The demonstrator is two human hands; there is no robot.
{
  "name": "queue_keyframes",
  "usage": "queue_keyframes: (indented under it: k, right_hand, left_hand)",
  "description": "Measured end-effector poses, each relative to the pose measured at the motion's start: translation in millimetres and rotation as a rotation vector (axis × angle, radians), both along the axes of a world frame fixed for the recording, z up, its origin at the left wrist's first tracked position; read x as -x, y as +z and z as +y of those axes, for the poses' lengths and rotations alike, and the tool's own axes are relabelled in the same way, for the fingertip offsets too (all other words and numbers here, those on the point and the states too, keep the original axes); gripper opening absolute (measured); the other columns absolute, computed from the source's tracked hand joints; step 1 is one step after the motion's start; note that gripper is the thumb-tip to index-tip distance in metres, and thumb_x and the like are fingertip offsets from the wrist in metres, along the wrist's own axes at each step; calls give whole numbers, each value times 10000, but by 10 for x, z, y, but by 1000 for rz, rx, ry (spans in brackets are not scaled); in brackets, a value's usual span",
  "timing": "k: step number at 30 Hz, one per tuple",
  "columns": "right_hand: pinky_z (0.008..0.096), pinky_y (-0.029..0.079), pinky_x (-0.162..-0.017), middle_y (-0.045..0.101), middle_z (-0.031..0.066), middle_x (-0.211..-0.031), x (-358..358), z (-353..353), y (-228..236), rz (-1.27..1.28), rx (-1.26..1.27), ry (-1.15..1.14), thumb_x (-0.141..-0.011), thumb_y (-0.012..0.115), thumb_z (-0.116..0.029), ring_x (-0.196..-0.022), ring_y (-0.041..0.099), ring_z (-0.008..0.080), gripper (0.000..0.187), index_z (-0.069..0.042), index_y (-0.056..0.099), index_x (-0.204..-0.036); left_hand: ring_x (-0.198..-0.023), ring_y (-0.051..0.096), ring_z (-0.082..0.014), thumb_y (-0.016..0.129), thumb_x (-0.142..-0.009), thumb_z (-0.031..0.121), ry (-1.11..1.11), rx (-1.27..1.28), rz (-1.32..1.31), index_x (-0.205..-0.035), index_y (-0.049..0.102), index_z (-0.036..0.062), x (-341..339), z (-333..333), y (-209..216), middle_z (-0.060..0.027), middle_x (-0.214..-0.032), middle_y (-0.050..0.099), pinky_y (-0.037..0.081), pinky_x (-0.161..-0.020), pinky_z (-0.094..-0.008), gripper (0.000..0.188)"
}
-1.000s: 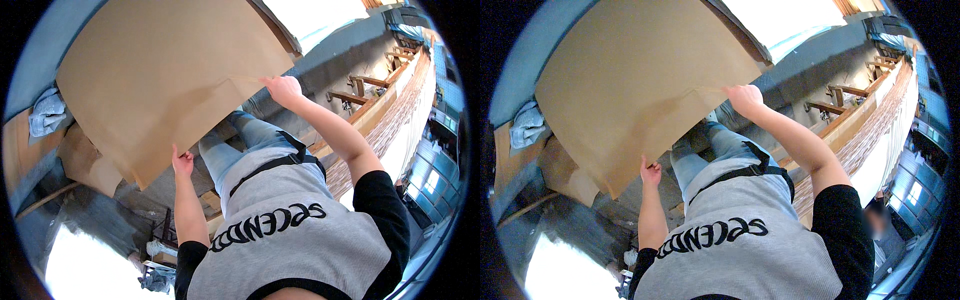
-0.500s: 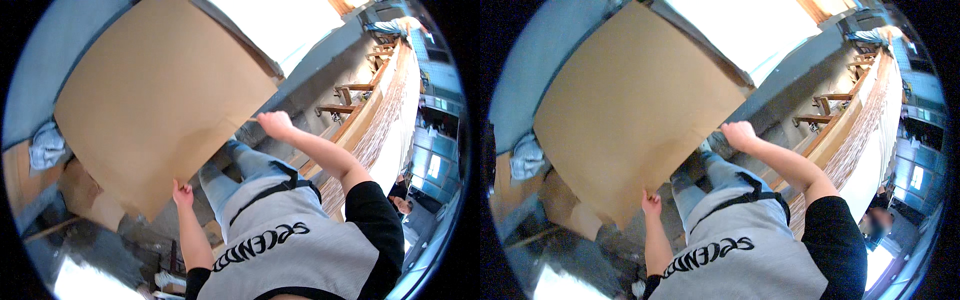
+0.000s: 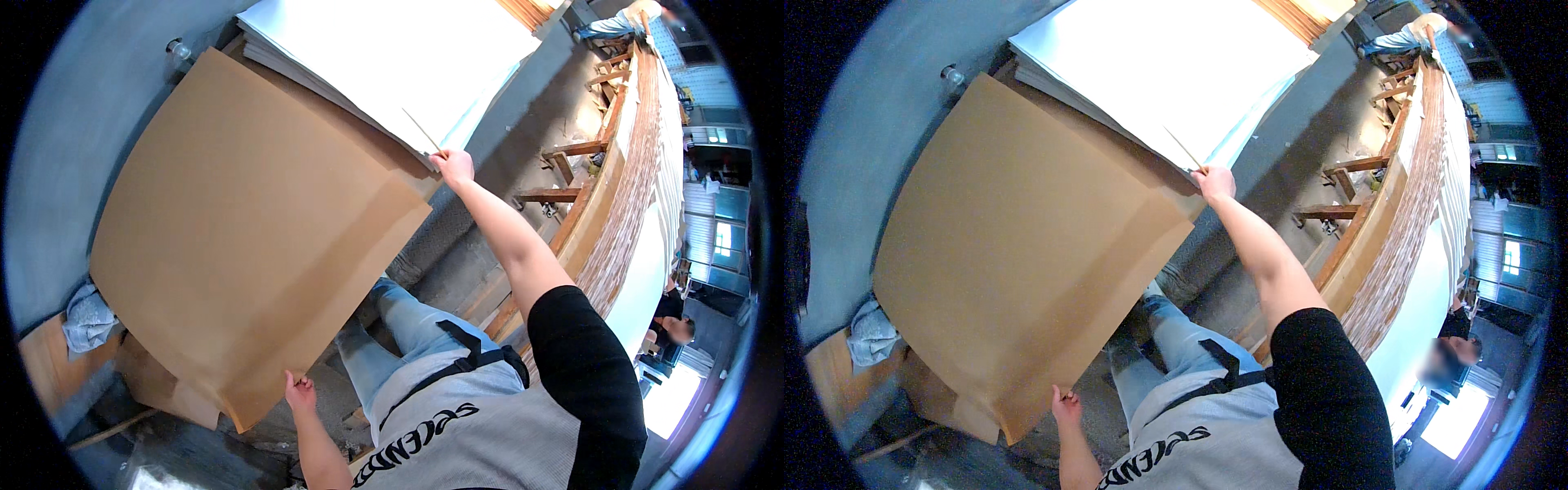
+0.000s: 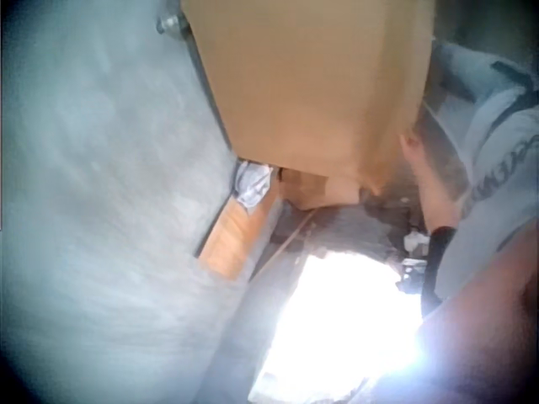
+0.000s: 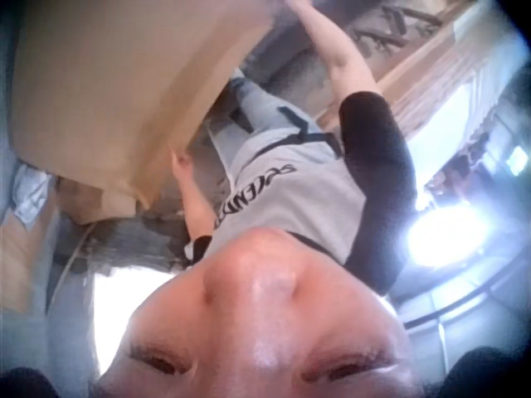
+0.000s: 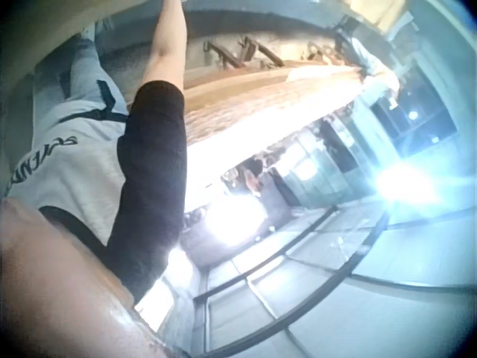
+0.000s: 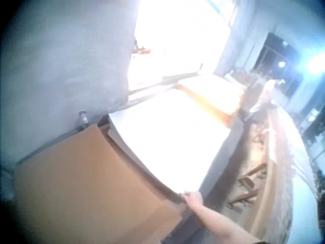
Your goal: The person repeatedly picks up large white paper sheets from a stack and places them onto a wooden workbench. The person handles the sheets one at a time and positions them on the bench surface.
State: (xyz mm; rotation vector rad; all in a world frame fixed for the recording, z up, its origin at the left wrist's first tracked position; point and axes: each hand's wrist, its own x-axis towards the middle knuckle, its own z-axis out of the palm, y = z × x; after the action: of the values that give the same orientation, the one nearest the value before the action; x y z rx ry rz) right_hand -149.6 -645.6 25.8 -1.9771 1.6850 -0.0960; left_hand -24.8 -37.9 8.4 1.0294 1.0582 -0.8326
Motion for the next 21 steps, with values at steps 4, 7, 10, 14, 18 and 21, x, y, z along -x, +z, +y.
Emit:
queue_keyframes:
  k: [4,7,10,14,18,21]
  right_hand:
    - [354,457,-692,622,100,-780,-257,-90,-157,90,137,94,-726,617,-287,-755,594,260,191,-118,658,-806]
    - [376,456,-716,619,108,-806,-333,-173,-283,251,157,217,-738,596,-289,-793,591,271,196,-114,654,-804]
    - [373,458,-712,619,111,-816,-321,-265,-279,283,87,203,-743,584,-288,-797,591,271,203,-107,654,-802]
    - [341,459,-708,627,98,-835,-344,-414,15,205,-63,141,-700,639,-329,-796,595,244,232,-131,664,-818]
    - [318,442,-748,623,88,-924,-253,-668,111,57,-26,295,-685,664,-357,-884,576,207,331,-115,650,-909]
    - [299,413,-828,572,143,-1051,-117,-1080,-101,-334,-261,291,-797,583,-281,-942,553,203,409,61,544,-1018]
  left_hand:
    - [-531,421,-130,524,-847,289,-10,-41,19,-967,499,100,-18,16,11,-30,-785,537,329,-440,-232,225]
    - [-532,428,-130,528,-844,288,-25,-39,4,-967,500,102,-23,-57,115,-32,-785,547,328,-436,-233,224]
    - [-496,459,-141,528,-844,283,2,-106,20,-825,506,83,-47,-149,168,-28,-660,529,348,-408,-239,202]
    - [-506,461,-141,539,-837,278,9,-70,10,-847,509,88,-22,-223,187,-33,-668,531,345,-419,-245,193]
    - [-508,448,-138,539,-837,273,76,-40,6,-898,500,75,58,-228,126,-48,-702,533,330,-427,-246,211]
    - [-500,448,-141,543,-835,245,94,57,-40,-871,502,64,24,-63,-78,-50,-664,516,324,-420,-245,189]
